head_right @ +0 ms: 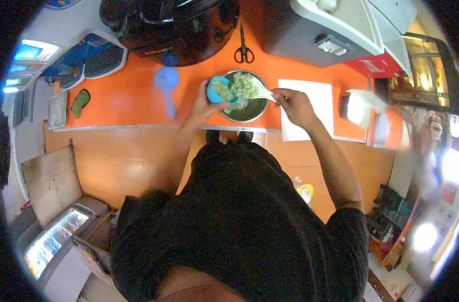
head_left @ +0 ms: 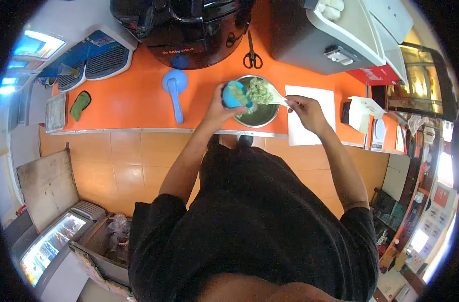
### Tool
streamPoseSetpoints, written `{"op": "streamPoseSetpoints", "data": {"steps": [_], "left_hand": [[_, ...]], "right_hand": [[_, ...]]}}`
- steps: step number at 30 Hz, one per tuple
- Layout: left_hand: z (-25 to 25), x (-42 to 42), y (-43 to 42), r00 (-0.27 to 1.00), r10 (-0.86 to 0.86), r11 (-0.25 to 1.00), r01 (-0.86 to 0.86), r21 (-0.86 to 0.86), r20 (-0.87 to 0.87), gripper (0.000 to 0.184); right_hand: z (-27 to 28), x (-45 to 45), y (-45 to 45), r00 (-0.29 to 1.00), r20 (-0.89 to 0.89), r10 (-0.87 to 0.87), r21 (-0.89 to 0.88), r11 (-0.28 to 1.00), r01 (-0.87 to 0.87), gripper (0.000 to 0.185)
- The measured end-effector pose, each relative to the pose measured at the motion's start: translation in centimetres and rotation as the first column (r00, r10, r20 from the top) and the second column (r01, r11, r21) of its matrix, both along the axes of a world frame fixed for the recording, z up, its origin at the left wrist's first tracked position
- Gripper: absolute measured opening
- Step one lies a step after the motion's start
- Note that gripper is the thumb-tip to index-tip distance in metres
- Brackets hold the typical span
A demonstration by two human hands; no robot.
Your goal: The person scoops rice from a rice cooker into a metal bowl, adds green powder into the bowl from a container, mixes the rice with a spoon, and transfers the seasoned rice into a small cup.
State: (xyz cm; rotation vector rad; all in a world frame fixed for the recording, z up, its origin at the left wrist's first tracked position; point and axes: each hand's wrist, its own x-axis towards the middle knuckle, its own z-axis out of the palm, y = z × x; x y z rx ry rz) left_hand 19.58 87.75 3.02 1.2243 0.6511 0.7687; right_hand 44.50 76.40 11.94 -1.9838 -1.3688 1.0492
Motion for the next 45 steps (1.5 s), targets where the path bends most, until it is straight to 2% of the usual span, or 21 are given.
{"op": "streamPoseSetpoints", "data": {"steps": [1,2,4,6,10,12,13,15,16,18,20,21,24,25,26,28,31,37,39,42,45], "left_hand": [[0.4,1.0,-0.2,0.999,-0.042,0.998,0.042,-0.051,0.002,0.08],[0.7,1.9,-0.4,0.996,-0.085,0.991,0.085,-0.1,0.007,0.081],[0.6,3.3,-0.8,0.995,-0.08,0.987,0.087,-0.135,0.054,0.073],[-0.8,4.4,-1.0,0.962,-0.046,0.896,0.159,-0.414,0.269,0.059],[0.4,5.2,-1.8,0.927,0.084,0.843,0.13,-0.522,0.366,0.047],[-0.4,4.9,-1.4,0.862,0.057,0.796,0.265,-0.544,0.503,0.044],[-0.8,4.8,-1.2,0.863,0.061,0.798,0.26,-0.544,0.502,0.044],[-1.5,4.6,-1.0,0.875,0.085,0.786,0.236,-0.572,0.476,0.045],[-1.8,4.5,-0.7,0.873,0.095,0.789,0.227,-0.571,0.478,0.045],[-2.2,4.1,-0.5,0.872,0.071,0.776,0.257,-0.576,0.484,0.046],[-1.5,4.0,-0.4,0.881,0.067,0.781,0.246,-0.574,0.469,0.047],[-1.0,3.9,-0.3,0.89,0.053,0.786,0.243,-0.569,0.453,0.047],[-0.3,3.7,-0.2,0.891,0.014,0.774,0.278,-0.57,0.454,0.048],[-0.2,3.7,-0.2,0.891,0.016,0.774,0.276,-0.57,0.454,0.048],[-0.1,3.9,-0.3,0.903,0.018,0.781,0.255,-0.57,0.429,0.048],[-0.1,4.1,-0.2,0.915,0.022,0.79,0.232,-0.568,0.404,0.047],[-0.3,4.4,-0.4,0.941,0.051,0.807,0.159,-0.569,0.335,0.046],[-0.7,4.3,-1.1,0.927,0.059,0.812,0.172,-0.558,0.371,0.052],[-0.8,4.4,-1.7,0.91,0.155,0.807,0.108,-0.581,0.384,0.052],[-1.1,3.7,-1.4,0.903,0.179,0.827,0.076,-0.557,0.389,0.052],[-1.0,3.4,-1.0,0.897,0.18,0.806,0.1,-0.584,0.403,0.052]], "right_hand": [[1.3,-1.0,-0.1,0.99,0.135,0.036,0.08,0.996,-0.047,0.021],[1.1,-1.5,-0.4,0.906,0.412,0.096,0.175,0.968,-0.182,0.022],[3.1,-3.9,-0.9,0.713,0.677,0.184,0.035,0.959,-0.281,0.033],[2.2,-5.6,-2.3,0.62,0.77,0.151,0.091,0.936,-0.34,0.046],[1.9,-7.7,-3.9,0.613,0.75,0.248,0.011,0.922,-0.386,0.054],[2.0,-7.6,-4.2,0.567,0.785,0.251,0.025,0.9,-0.434,0.056],[2.3,-7.3,-4.2,0.567,0.784,0.253,0.027,0.898,-0.439,0.056],[3.6,-6.1,-4.2,0.696,0.693,0.187,0.007,0.964,-0.266,0.052],[3.8,-5.3,-4.1,0.692,0.695,0.196,0.007,0.96,-0.278,0.052],[4.0,-3.8,-3.7,0.907,0.418,-0.052,0.248,0.967,-0.059,0.041],[5.8,-2.6,-2.4,0.964,0.247,-0.098,-0.012,0.994,0.104,0.027],[5.4,-2.3,-1.9,0.986,0.061,-0.157,0.044,0.987,0.154,0.017],[4.9,-1.8,-0.3,0.992,-0.065,-0.106,-0.043,0.994,0.103,0.022],[5.1,-2.2,0.2,0.992,-0.022,-0.121,-0.11,0.987,0.118,0.037],[5.3,-2.4,0.6,0.993,-0.023,-0.119,-0.11,0.987,0.116,0.037],[5.6,-2.7,1.4,0.998,0.053,-0.034,-0.279,0.959,0.047,0.049],[4.4,-2.6,2.2,0.994,0.104,0.039,-0.411,0.911,0.007,0.055],[4.0,-2.0,3.0,0.933,0.292,0.21,-0.369,0.925,-0.093,0.062],[4.9,-1.9,2.5,0.915,0.32,0.248,-0.375,0.919,-0.118,0.062],[5.7,-1.3,1.9,0.928,0.278,0.249,-0.272,0.947,-0.173,0.05],[4.6,-1.6,1.1,0.982,-0.102,0.158,-0.12,0.978,-0.17,0.027]]}}
